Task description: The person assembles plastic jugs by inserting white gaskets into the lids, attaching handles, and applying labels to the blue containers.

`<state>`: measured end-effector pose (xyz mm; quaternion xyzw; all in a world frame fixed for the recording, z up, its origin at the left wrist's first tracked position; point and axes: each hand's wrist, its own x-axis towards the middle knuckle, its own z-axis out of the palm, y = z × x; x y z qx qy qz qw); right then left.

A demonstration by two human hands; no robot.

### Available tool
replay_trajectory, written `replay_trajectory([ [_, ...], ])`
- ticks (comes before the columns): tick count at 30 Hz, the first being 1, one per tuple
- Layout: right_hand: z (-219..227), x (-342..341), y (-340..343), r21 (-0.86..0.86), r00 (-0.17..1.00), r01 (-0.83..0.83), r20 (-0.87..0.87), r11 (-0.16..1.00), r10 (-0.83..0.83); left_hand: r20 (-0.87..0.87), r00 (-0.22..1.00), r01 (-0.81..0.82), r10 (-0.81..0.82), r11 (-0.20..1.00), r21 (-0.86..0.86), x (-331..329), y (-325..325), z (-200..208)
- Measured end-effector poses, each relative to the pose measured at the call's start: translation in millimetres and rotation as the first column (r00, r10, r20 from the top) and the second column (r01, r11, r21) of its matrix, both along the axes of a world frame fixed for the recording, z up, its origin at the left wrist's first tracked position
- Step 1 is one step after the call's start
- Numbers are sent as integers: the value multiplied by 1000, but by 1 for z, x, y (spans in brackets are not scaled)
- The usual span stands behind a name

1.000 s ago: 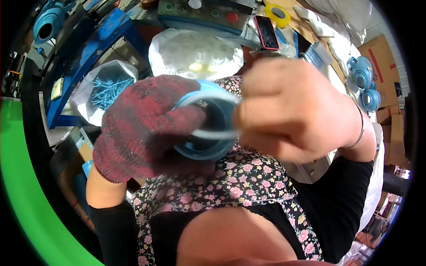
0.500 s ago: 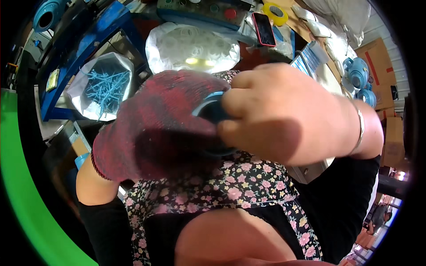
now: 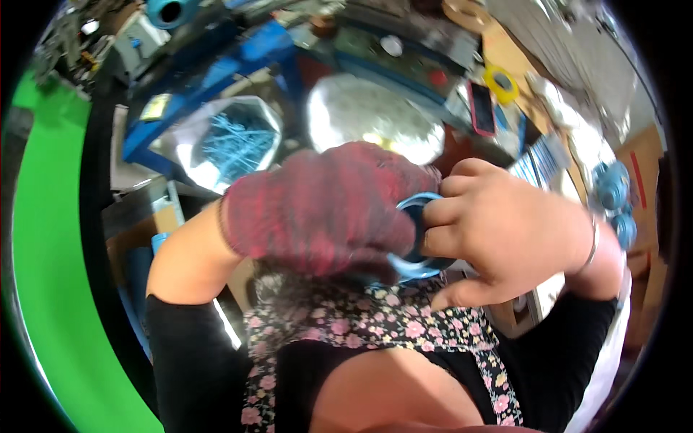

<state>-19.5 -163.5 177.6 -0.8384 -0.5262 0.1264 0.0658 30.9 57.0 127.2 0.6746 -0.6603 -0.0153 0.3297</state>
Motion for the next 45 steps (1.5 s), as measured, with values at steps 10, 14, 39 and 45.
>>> replay_trajectory([
  [10,-112,46,-80,693,576,568,-720,-445,-386,371,176,-925,912,282,-254,196,201,1],
  [14,-168,63,-62,601,552,772,-795,-207,-251,485,-108,-979,868,-8,-203,249,236,7],
  [39,-28,376,409,257,200,966,-786,15,585,592,-437,-872,677,-157,-463,-166,342,-99],
  [45,-41,343,351,599,601,799,-795,42,-81,-352,-71,-821,933,-255,-511,-93,317,-60],
])
